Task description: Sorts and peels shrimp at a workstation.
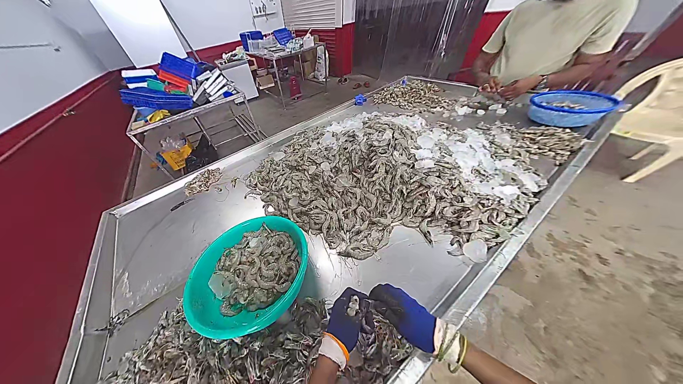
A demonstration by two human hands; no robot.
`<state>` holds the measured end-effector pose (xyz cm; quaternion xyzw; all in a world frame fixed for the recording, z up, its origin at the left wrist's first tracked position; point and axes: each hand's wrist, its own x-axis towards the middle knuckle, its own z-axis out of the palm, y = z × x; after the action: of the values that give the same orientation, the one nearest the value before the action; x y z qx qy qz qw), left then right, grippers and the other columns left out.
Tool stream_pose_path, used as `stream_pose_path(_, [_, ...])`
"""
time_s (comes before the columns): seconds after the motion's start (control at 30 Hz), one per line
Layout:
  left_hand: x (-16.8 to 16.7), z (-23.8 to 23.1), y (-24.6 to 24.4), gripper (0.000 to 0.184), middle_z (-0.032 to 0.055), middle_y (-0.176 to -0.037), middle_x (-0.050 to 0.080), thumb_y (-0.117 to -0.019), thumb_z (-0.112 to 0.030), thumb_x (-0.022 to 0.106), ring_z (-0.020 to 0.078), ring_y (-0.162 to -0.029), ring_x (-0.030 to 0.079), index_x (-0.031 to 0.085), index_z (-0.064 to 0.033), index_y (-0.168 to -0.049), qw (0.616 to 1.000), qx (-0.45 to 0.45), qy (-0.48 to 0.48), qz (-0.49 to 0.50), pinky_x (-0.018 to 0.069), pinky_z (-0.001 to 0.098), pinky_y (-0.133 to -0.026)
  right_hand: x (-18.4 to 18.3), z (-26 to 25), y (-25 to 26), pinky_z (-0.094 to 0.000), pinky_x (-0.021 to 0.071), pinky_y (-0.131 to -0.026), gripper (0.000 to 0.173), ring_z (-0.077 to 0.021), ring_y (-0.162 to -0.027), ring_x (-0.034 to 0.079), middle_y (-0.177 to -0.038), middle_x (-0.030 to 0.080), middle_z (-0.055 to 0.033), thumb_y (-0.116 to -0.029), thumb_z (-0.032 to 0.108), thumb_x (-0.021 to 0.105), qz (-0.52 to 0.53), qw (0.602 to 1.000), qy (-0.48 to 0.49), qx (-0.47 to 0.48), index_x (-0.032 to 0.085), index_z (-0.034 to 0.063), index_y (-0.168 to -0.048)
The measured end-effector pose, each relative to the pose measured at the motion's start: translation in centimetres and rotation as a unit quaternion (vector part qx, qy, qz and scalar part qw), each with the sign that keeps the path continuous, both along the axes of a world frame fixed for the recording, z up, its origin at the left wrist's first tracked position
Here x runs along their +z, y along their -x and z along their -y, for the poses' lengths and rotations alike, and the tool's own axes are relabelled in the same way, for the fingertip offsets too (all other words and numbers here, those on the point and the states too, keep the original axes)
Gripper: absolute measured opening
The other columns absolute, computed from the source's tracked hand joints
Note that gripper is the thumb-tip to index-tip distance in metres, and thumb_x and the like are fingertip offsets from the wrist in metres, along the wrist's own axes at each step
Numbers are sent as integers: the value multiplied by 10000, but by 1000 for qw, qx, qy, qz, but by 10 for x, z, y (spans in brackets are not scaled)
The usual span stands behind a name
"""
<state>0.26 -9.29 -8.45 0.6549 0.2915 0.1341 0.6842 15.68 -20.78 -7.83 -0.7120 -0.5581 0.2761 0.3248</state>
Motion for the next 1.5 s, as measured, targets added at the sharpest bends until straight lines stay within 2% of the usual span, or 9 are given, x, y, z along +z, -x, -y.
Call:
stream_pose_path(0.2, [-3,-12,18,175,12,-716,650,-997,13,499,82,-612,640,602,64,-1129,998,40,11,50,581,262,-626,-13,8,-24,-502,525,-824,310,-305,-879,669,-913,683,-205,-1025,176,492,27,982,-55,-177,691,-61,-1000])
stream_pose_path(0.33, [-8,-18,23,295,44,-844,665,-900,43,593,95,-722,668,549,58,-1191,997,40,-1,70,599,276,-687,-32,7,-24,-643,525,-964,365,-433,-1166,652,-1294,652,-233,-995,241,611,107,950,290,-47,653,136,-1342])
stream_pose_path(0.43, [-5,-18,18,287,77,-897,615,-903,-41,680,87,-716,598,567,76,-1139,997,80,-22,9,559,269,-660,-34,-10,-20,-611,491,-1044,322,-392,-1196,656,-1276,691,-217,-1042,243,600,19,968,242,63,709,88,-1303])
stream_pose_path(0.57, [-12,-7,9,190,10,-716,618,-976,-40,575,50,-563,570,657,54,-1119,989,147,16,19,530,227,-559,-17,-99,-66,-630,488,-1016,370,-429,-1221,632,-1287,662,-243,-1066,327,524,153,952,222,-142,679,52,-1258])
stream_pose_path(0.77, [-12,-11,6,276,161,-1169,715,-979,-6,627,223,-978,729,675,7,-1250,990,136,9,-31,636,400,-788,-52,-124,-49,-640,432,-1071,396,-493,-1324,510,-1421,545,-287,-924,66,662,220,930,255,-151,634,-33,-1306])
stream_pose_path(0.93, [-10,-12,-2,427,60,-1400,650,-996,-129,620,217,-1281,623,626,-168,-1422,969,44,-169,-173,449,425,-1140,-9,-66,10,-593,520,-971,307,-436,-1197,639,-1274,656,-246,-1050,131,488,207,931,292,-68,626,19,-1299])
stream_pose_path(1.17, [7,10,-16,405,180,-1286,678,-982,-169,627,321,-1225,639,618,-90,-1380,932,-78,-171,-311,477,532,-1073,-4,-34,23,-569,468,-1004,227,-408,-1154,642,-1184,687,-222,-986,88,556,308,925,220,-25,698,-10,-1135])
stream_pose_path(1.33, [17,6,15,402,213,-1216,672,-928,2,642,250,-1114,652,606,39,-1327,978,-41,-87,-187,506,407,-1024,1,-17,-35,-630,489,-959,217,-448,-1185,626,-1206,681,-233,-1002,125,555,236,922,293,-87,709,39,-1130])
stream_pose_path(1.5, [-2,-2,25,451,134,-1025,659,-879,137,619,176,-767,702,505,25,-1302,997,9,77,-22,621,338,-657,-11,-38,-49,-655,408,-1075,246,-476,-1240,578,-1252,680,-235,-984,132,652,205,946,204,149,770,123,-1201])
